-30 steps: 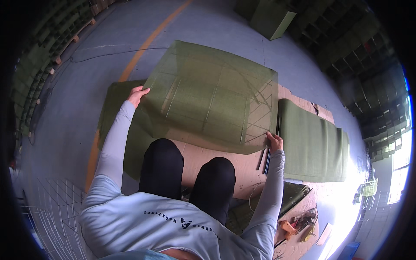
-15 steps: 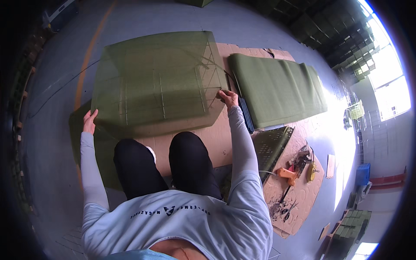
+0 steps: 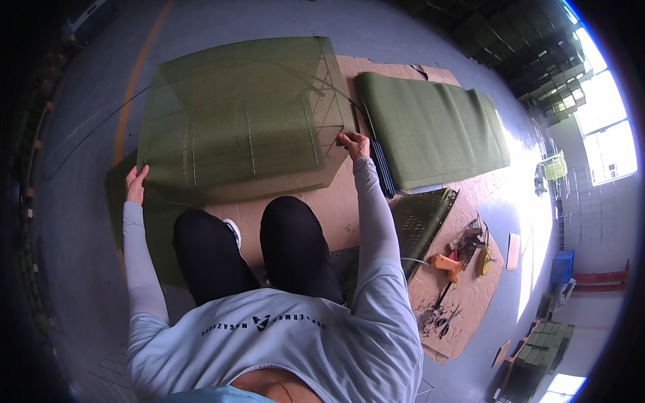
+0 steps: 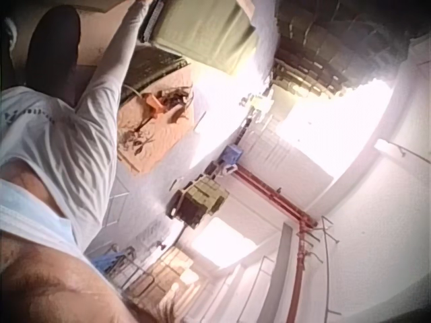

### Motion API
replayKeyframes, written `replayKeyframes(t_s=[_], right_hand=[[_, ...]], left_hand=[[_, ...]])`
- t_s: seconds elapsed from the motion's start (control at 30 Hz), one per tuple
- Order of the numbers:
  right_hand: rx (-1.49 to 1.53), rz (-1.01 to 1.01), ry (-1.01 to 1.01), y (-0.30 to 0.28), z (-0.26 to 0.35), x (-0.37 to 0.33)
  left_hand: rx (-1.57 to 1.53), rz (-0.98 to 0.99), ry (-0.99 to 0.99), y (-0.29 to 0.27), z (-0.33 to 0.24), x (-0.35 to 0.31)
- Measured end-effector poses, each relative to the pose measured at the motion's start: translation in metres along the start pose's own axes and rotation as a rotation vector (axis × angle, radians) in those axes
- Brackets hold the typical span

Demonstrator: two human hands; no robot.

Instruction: Glue green mesh fabric onto a wire frame using a hot glue gun.

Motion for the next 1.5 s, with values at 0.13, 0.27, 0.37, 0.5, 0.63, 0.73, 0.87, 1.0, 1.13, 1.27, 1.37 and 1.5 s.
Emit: replayKeyframes(t_s=[0.13, 0.27, 0.37, 0.5, 0.63, 0.73, 0.87, 1.0, 1.13, 1.27, 1.37, 1.5], right_hand=[[-0.007, 0.000, 0.033, 0.003, -0.009, -0.004], [-0.029, -0.021, 0.003, 0.001, -0.012, -0.002], [-0.114, -0.028, -0.005, -0.002, -0.015, 0.002], [-0.083, 0.026, -0.004, 0.016, -0.021, 0.008], [-0.105, 0.037, -0.100, 0.013, -0.006, 0.006], [-0.113, 0.015, -0.071, -0.006, -0.015, 0.004], [-0.094, 0.010, -0.071, 0.000, -0.033, 0.014], [0.010, -0.047, -0.088, 0.003, -0.045, 0.020], [0.046, -0.080, -0.061, 0.004, -0.046, 0.016], [-0.011, -0.024, -0.087, -0.003, -0.041, 0.018], [-0.128, -0.024, -0.133, 0.001, -0.033, 0.025], [-0.441, -0.028, -0.085, 0.015, 0.027, 0.027]], left_hand=[[0.072, -0.022, 0.059, -0.004, -0.001, 0.000], [0.103, -0.044, 0.091, -0.001, -0.002, 0.003], [0.144, -0.106, 0.129, 0.004, -0.005, -0.001], [0.140, -0.156, 0.152, -0.011, -0.004, -0.012], [0.141, -0.157, 0.160, -0.004, -0.004, -0.010], [0.061, -0.107, 0.131, 0.009, 0.006, 0.000], [0.107, -0.148, 0.152, 0.000, 0.002, -0.010], [0.129, -0.207, 0.190, -0.005, -0.005, -0.010], [0.078, -0.171, 0.114, -0.011, 0.009, -0.005], [0.106, -0.190, 0.113, -0.011, 0.018, 0.006], [0.165, -0.243, 0.160, -0.012, 0.007, 0.006], [0.262, -0.253, 0.232, -0.014, -0.025, 0.013]])
Point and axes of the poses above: each hand's wrist, its own x-axis towards the middle knuckle, its own y-axis out of the palm, z = x × y, the point moved 9 cm from there along x, towards the middle knuckle, and after that the axes turned 5 degrees about z, right-handed, at the moved point
